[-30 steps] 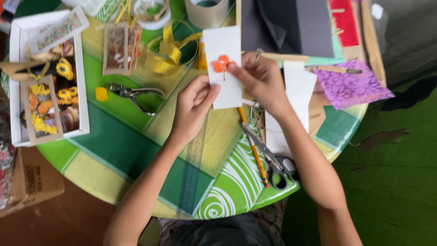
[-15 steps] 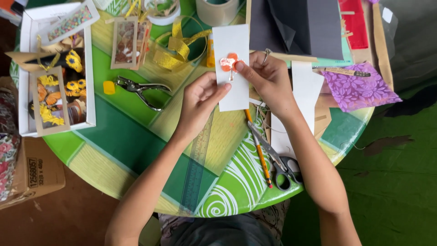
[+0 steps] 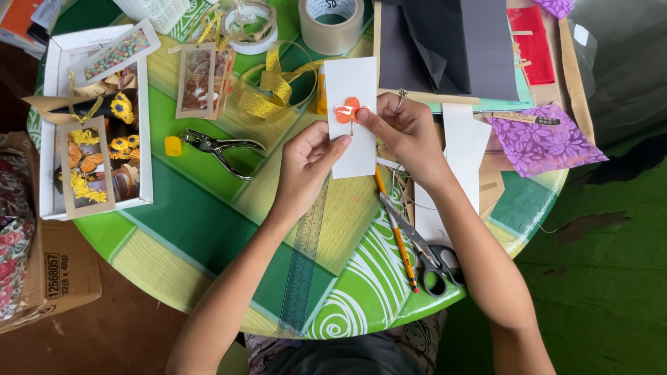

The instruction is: Gluing decorative elements and measuring cardboard for a craft project.

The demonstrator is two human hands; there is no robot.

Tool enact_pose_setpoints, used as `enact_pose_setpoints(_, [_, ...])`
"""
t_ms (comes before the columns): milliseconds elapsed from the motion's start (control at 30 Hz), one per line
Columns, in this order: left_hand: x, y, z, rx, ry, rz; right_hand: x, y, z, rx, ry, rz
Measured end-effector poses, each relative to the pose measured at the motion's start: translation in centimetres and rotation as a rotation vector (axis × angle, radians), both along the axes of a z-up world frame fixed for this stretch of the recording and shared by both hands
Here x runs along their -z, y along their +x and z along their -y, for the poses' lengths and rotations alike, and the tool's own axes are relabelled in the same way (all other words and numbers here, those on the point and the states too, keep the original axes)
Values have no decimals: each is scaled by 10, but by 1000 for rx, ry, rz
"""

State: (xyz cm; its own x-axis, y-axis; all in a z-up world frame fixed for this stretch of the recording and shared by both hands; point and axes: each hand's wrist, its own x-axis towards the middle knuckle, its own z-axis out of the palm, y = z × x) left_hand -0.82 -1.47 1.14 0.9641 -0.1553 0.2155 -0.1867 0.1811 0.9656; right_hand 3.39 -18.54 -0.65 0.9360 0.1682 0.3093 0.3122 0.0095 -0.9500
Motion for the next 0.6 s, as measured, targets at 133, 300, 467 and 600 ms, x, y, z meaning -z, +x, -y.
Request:
enact_pose_setpoints(133, [-9,-3,-1,-2,5,5,-14,-8,-5,4,1,4])
enact_pose_setpoints(300, [-14,-5,2,-13,-29,-63,-18,-9,-9,-8,19,21])
enact_pose_setpoints(467, [-14,-5,2,-34,13,-70,-7,-6,-9,5,27,33])
enact_pose_setpoints(600, [-13,-6,4,-52,28,-80,-5,-6,-10,24,11,46])
